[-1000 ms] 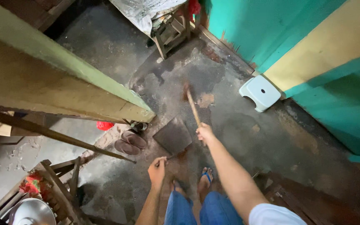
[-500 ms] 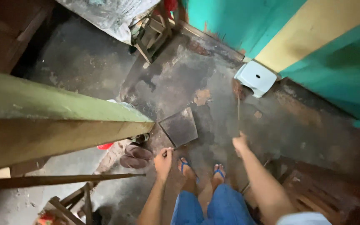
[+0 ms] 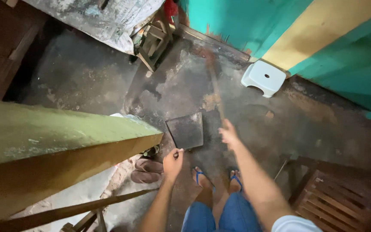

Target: The person sweeps a cluttered floor using a broom and dustpan. They gather debris into the dustpan and continue sweeping around boxes, a table, and other items in the room.

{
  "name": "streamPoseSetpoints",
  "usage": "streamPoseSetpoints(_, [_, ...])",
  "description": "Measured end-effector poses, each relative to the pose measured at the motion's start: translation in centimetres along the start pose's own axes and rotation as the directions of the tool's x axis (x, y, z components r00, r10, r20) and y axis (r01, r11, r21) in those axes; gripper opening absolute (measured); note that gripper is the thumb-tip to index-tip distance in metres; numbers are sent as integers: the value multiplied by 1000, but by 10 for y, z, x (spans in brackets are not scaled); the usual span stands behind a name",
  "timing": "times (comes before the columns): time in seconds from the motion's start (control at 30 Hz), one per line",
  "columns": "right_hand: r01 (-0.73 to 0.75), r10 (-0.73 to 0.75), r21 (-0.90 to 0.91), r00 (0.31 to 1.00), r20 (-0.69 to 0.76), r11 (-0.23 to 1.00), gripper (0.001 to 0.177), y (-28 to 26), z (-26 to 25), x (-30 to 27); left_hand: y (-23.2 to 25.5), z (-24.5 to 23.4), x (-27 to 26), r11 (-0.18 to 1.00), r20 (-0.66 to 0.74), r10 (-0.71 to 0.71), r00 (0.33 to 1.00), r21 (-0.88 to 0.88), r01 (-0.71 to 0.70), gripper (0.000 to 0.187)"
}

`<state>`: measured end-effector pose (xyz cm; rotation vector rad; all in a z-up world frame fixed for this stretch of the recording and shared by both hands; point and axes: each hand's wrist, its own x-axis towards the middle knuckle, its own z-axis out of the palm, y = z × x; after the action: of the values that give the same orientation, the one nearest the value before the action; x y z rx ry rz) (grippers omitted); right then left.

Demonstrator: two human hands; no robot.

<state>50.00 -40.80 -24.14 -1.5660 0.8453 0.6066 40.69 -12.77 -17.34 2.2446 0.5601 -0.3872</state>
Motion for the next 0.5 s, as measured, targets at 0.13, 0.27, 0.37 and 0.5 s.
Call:
streamPoseSetpoints(0.13, [-38,16,-183,993,-120,982,71,2,-42,41,-4,-3,16,999,13,-7,1000,-47,8,23])
streamPoseSetpoints(0.27, [-129,65,-340,979,-194,932,68,26,-25,124,0,-9,27,996,34,43,998,-78,-41,22])
streamPoseSetpoints(0.37, [-343,341,68,939,42,937,31,136,15,247,-2,-10,23,994,52,85,995,-74,-81,21])
streamPoseSetpoints(0.5, [-14,19,-53,995,100,999,69,57,105,151,-1,-13,22,991,53,120,991,-58,-117,17])
